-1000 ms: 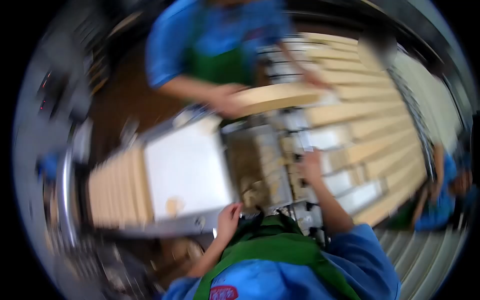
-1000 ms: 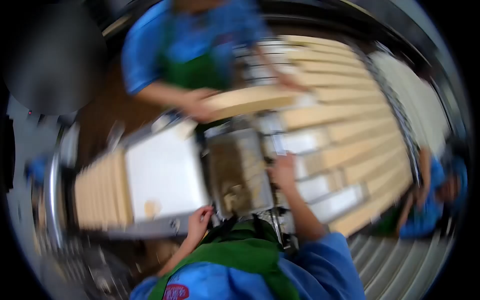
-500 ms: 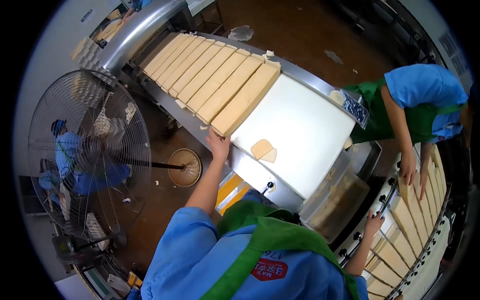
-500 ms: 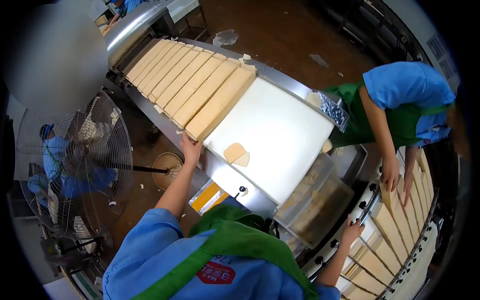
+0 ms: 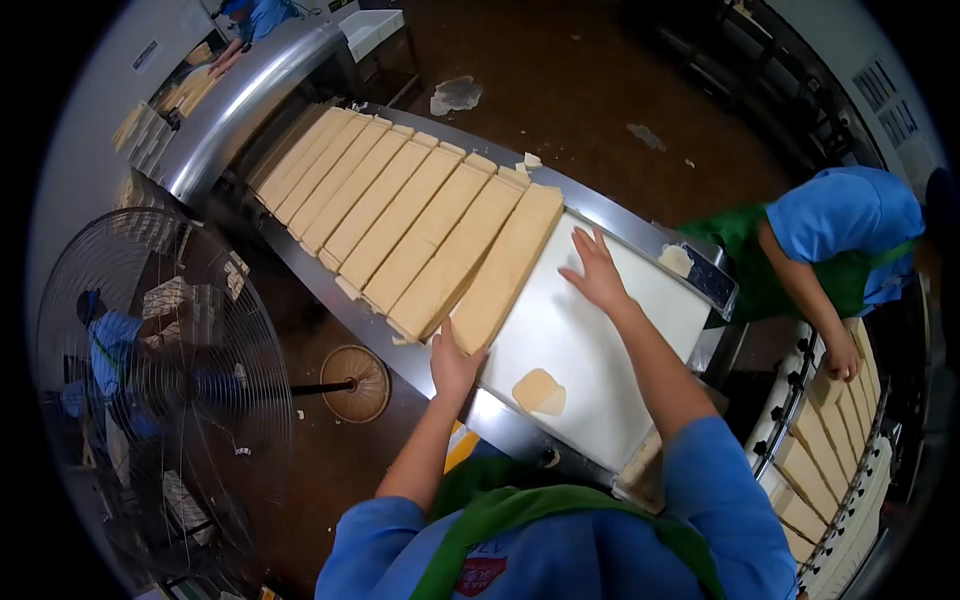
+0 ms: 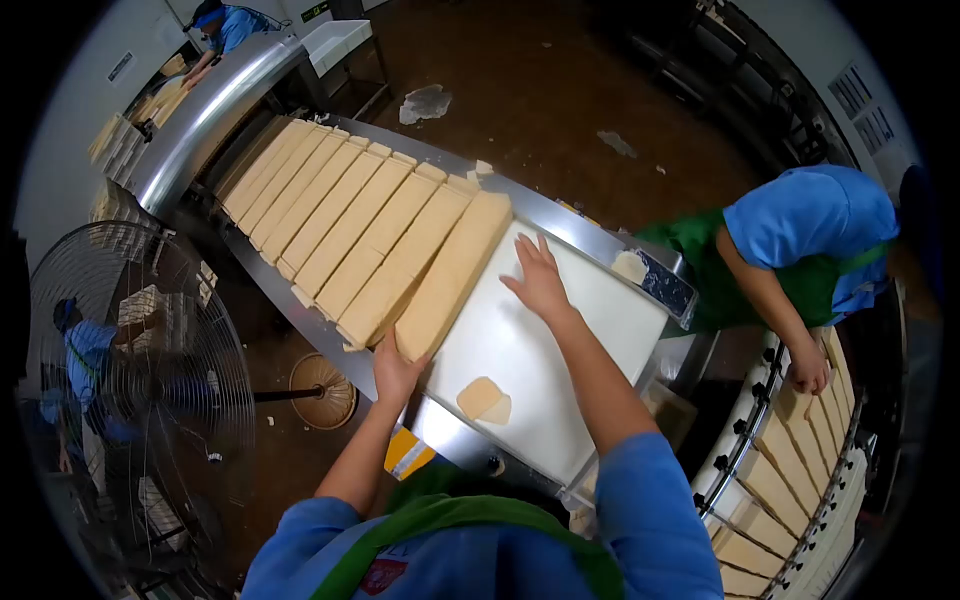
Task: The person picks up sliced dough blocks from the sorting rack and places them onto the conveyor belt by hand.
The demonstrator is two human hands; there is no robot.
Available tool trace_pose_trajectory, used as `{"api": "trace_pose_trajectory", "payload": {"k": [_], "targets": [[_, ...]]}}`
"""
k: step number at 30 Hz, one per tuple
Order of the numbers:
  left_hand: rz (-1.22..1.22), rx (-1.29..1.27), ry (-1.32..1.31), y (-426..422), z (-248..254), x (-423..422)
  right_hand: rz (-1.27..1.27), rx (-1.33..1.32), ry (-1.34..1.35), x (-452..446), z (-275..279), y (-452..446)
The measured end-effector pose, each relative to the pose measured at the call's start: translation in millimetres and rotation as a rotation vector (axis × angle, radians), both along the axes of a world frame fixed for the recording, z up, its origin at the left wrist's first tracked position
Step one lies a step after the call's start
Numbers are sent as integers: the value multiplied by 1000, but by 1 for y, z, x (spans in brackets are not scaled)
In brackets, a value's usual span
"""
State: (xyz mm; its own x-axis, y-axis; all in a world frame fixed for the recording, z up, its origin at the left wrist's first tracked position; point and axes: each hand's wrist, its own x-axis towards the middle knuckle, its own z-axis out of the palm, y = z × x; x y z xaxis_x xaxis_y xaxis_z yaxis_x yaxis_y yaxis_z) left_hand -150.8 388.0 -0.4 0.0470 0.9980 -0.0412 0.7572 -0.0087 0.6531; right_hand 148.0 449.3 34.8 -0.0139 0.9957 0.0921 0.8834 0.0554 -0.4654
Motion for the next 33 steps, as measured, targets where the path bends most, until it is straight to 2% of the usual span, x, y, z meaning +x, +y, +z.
{"api": "trace_pose_trajectory", "payload": {"k": [3, 5, 8, 10, 11, 15, 19, 21, 23, 24, 25, 27, 29, 31, 32, 33], "targets": [[-66, -9, -29, 5, -4, -9, -23, -54, -85, -7, -7, 85], [-67, -73, 30, 6, 10, -5, -50, -110, -152, -13, -20, 111], [-72, -339, 90, 12, 19, 1, -130, -185, -208, -12, -47, 139], [-73, -297, 104, 11, 15, 3, -156, -238, -224, -15, -19, 131], [-81, -285, 94, 7, 13, 3, -175, -317, -233, -16, -9, 120], [-223, -280, 106, -13, 23, 8, -343, -292, -211, 16, 9, 55], [-488, -321, 186, -33, 43, 21, -505, 16, -258, 70, -3, -74], [-674, -256, 203, -33, 37, 21, -657, 77, -315, 74, 9, -145], [-796, -148, 344, -26, 39, 24, -979, -53, 391, 70, -6, -207], [-794, -218, 365, -23, 33, 27, -973, -10, 447, 58, -6, -236], [-854, -184, 374, -18, 26, 32, -973, 39, 501, 40, -1, -257], [-753, -162, 437, -16, 15, 39, -851, 46, 450, 6, 16, -287], [-819, -115, 437, -6, 8, 48, -824, -107, 7, -19, 10, -302], [-966, -2, 463, -8, 12, 61, -904, -129, 153, -8, 10, -318], [-1052, 25, 466, -26, 34, 78, -934, -73, 152, -1, 13, -329], [-970, -1, 475, -47, 66, 88, -950, -23, 151, 5, 16, -344]]}}
